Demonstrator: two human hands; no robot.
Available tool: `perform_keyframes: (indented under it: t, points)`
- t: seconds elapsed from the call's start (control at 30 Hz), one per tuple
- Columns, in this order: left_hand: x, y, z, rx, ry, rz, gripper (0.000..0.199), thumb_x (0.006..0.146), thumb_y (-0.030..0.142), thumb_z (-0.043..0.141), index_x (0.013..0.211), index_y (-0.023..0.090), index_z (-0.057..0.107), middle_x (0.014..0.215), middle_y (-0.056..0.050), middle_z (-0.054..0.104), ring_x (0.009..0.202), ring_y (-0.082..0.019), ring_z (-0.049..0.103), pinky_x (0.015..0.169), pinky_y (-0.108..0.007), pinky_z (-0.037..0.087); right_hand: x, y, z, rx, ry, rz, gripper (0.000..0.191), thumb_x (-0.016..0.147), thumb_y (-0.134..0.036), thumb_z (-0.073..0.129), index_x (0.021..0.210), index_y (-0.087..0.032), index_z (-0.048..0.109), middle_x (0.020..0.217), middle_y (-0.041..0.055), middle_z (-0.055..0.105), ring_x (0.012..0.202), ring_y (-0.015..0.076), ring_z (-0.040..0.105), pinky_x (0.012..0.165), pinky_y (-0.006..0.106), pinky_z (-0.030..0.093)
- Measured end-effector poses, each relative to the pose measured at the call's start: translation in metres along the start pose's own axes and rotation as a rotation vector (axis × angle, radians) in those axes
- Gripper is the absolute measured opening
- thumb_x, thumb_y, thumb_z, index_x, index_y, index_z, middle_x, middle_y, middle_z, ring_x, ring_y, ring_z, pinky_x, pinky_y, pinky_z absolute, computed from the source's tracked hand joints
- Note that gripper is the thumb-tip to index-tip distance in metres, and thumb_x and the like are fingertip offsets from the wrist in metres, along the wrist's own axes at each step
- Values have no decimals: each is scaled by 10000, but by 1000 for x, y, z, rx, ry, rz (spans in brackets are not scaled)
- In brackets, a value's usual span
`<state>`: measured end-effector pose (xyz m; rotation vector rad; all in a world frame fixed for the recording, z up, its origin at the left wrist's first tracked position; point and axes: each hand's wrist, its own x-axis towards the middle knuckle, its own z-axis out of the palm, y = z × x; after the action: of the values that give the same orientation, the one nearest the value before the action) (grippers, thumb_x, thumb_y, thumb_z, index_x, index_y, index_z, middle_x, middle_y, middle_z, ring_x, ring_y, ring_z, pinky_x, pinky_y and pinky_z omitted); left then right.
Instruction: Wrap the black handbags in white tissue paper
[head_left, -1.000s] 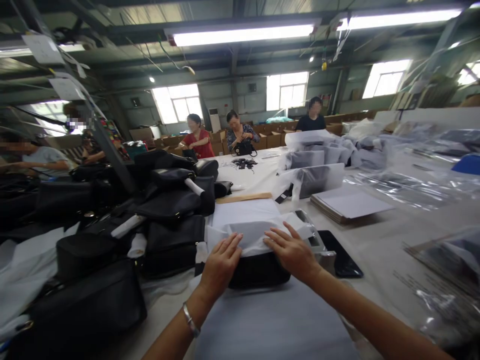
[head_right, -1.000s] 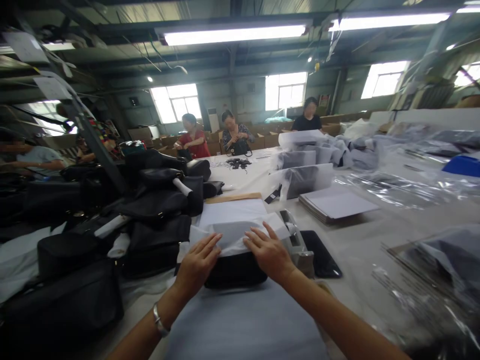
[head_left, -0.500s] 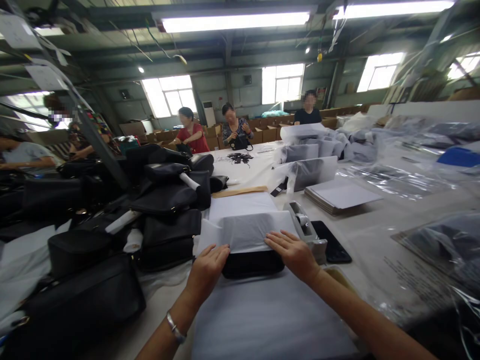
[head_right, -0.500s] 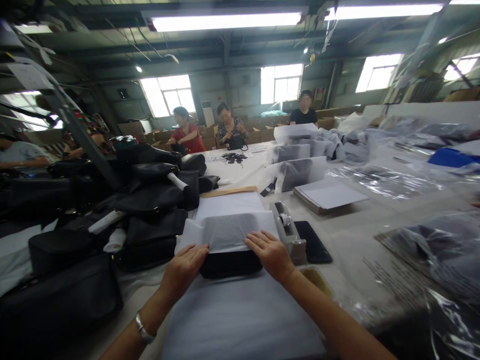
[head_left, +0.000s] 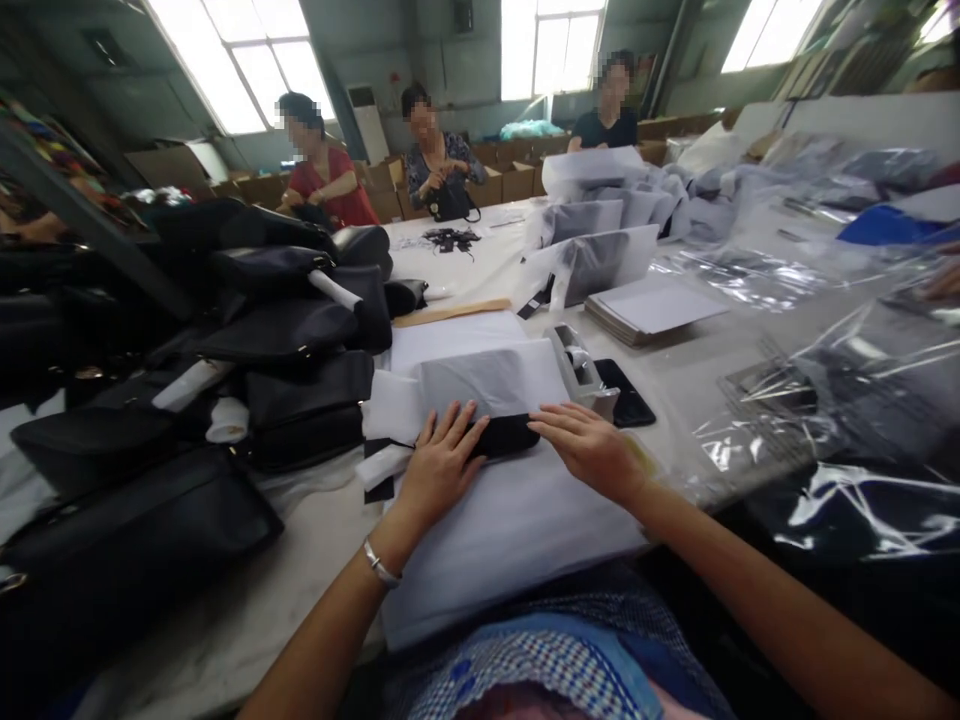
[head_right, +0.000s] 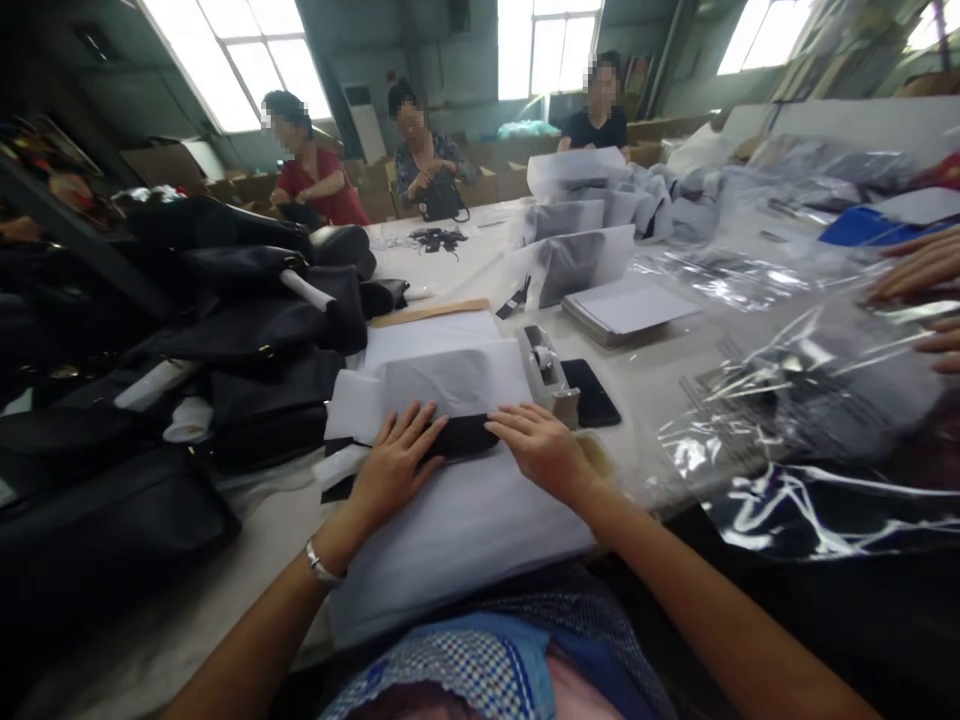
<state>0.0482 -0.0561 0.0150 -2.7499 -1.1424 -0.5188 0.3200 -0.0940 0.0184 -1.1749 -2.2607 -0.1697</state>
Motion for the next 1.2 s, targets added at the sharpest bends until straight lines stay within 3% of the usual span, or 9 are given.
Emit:
perform_keyframes:
  t: [0.17, 0.3, 0.4, 0.63, 0.73, 0.83, 0.97, 1.1, 1.2]
  points:
    - [-8, 4, 3, -28, 2, -18, 562, 949, 261, 521, 1490, 250, 372, 1590, -70, 313, 1481, -307, 231, 1182, -583, 235, -53, -50, -20, 115, -145, -63, 330, 934, -242, 587, 1259, -277, 633, 1318, 37, 647, 1319, 230, 513, 1146, 467, 388]
    - [-6, 4, 3, -48, 8, -29, 568, 943, 270, 527, 1490, 255, 374, 1595, -65, 304, 1488, -299, 212, 1189, -577, 219, -74, -68, -15, 58, -245, -65, 464, 897, -357, 642, 1341, -238, 577, 1441, 87, 537, 1406, 300, 391, 1166, 564, 320]
    - [-6, 4, 3, -53, 4, -29, 562, 948, 278, 521, 1490, 250, 375, 1597, -64, 299, 1490, -294, 208, 1195, -572, 202, -77, -65, -6, 40, -248, -59, 467, 899, -381, 640, 1333, -221, 583, 1461, 103, 512, 1412, 313, 376, 1160, 573, 317]
    - [-7, 3, -2, -80, -8, -27, 538, 951, 291, 524, 1473, 243, 402, 1592, -69, 315, 1483, -292, 231, 1191, -559, 211, -67, -61, 4, 166, -135, -78, 170, 939, -240, 595, 1074, -245, 700, 1170, 20, 726, 1199, 193, 607, 1106, 433, 412]
    - [-5, 2, -7, -98, -20, -29, 501, 960, 307, 514, 1451, 243, 433, 1582, -68, 340, 1474, -291, 260, 1182, -554, 236, -57, -62, 2, 185, -149, -65, 163, 959, -221, 557, 994, -251, 713, 1083, 2, 753, 1098, 162, 661, 1083, 404, 427]
    - [-3, 0, -12, -117, -28, -29, 474, 970, 326, 496, 1432, 224, 456, 1563, -77, 376, 1456, -290, 302, 1171, -550, 260, -53, -61, -1, 196, -223, -88, 173, 952, -313, 577, 1042, -243, 706, 1115, 24, 743, 1137, 182, 642, 1124, 434, 375]
    - [-1, -3, -16, -137, -46, -35, 465, 976, 340, 490, 1421, 209, 465, 1548, -77, 403, 1448, -272, 322, 1168, -525, 281, -60, -58, -6, 201, -351, -141, 457, 886, -492, 632, 1257, -224, 624, 1310, 80, 649, 1295, 246, 527, 1178, 501, 280]
    - [-1, -3, -19, -156, -65, -37, 474, 968, 351, 504, 1422, 218, 467, 1551, -72, 398, 1450, -269, 320, 1176, -516, 272, -70, -54, -7, 213, -429, -180, 496, 919, -360, 611, 1380, -200, 524, 1432, 109, 543, 1387, 256, 422, 1172, 521, 294]
    - [0, -3, -20, -164, -76, -46, 483, 963, 352, 510, 1425, 218, 467, 1551, -76, 398, 1452, -269, 317, 1178, -512, 271, -73, -51, -5, 248, -410, -184, 429, 942, -271, 570, 1361, -183, 536, 1407, 119, 565, 1372, 246, 443, 1159, 513, 331]
